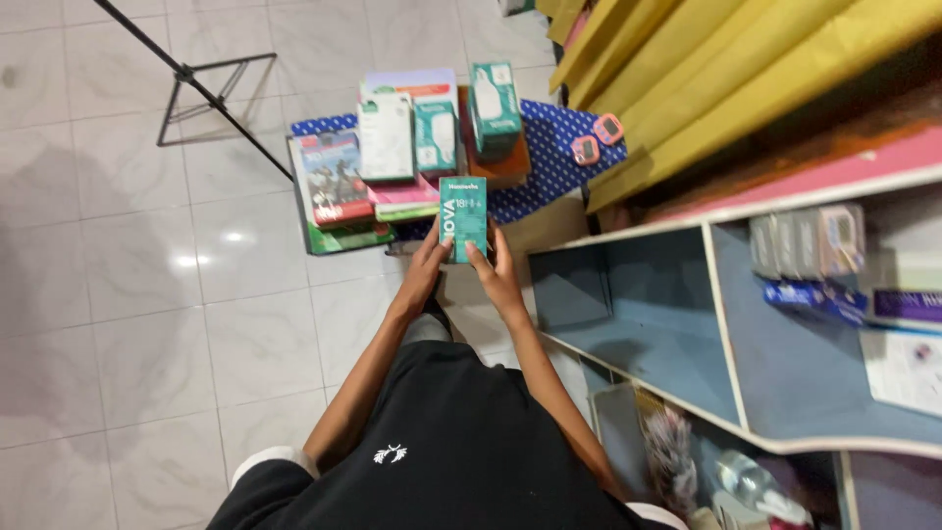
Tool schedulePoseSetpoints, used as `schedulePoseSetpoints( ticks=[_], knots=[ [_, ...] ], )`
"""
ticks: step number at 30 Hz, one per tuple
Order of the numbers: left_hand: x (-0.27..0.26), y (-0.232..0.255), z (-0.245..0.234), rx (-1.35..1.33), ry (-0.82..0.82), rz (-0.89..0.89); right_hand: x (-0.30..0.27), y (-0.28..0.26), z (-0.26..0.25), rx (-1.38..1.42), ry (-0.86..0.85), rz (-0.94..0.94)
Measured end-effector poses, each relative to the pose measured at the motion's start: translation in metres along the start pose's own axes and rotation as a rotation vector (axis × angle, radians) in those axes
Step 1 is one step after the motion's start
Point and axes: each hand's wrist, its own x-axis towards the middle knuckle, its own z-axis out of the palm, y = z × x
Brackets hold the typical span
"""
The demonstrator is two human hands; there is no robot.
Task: The person repeatedly picks up various small boxes, books, and a calendar from a cluttered shelf and places them onto a nearby table. They handle items one at a time, including a calendar, a duster, and several product boxes, stacking them on the table surface.
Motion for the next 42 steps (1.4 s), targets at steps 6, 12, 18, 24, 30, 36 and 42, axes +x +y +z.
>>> schedulePoseSetpoints(
  ticks=[6,12,18,24,30,36,42],
  knots=[
    [0.116,0.017,-0.063,0.122,0.052,0.080,0.122,0.033,0.047,-0.204,0.098,-0.026],
    [0.176,0.012,-0.075,0.182,0.095,0.011,0.185,0.050,0.055,-0.261,0.140,0.016],
    [0.182,0.007,-0.077,0.190,0.094,-0.035,0.193,0.064,0.053,-0.302,0.149,0.017],
    [0.189,0.002,-0.101,0.269,0.204,0.009,0.206,0.107,0.027,-0.041,0.228,0.141],
    [0.178,-0.035,-0.176,0.292,0.785,0.144,0.207,0.153,-0.007,-0.101,0.244,0.251],
    [0.146,-0.093,-0.185,0.124,0.485,-0.456,0.211,0.164,-0.009,-0.070,0.200,0.245],
    [0.134,-0.093,-0.168,0.228,0.531,-0.347,0.211,0.166,-0.015,-0.261,0.212,0.337]
  ],
)
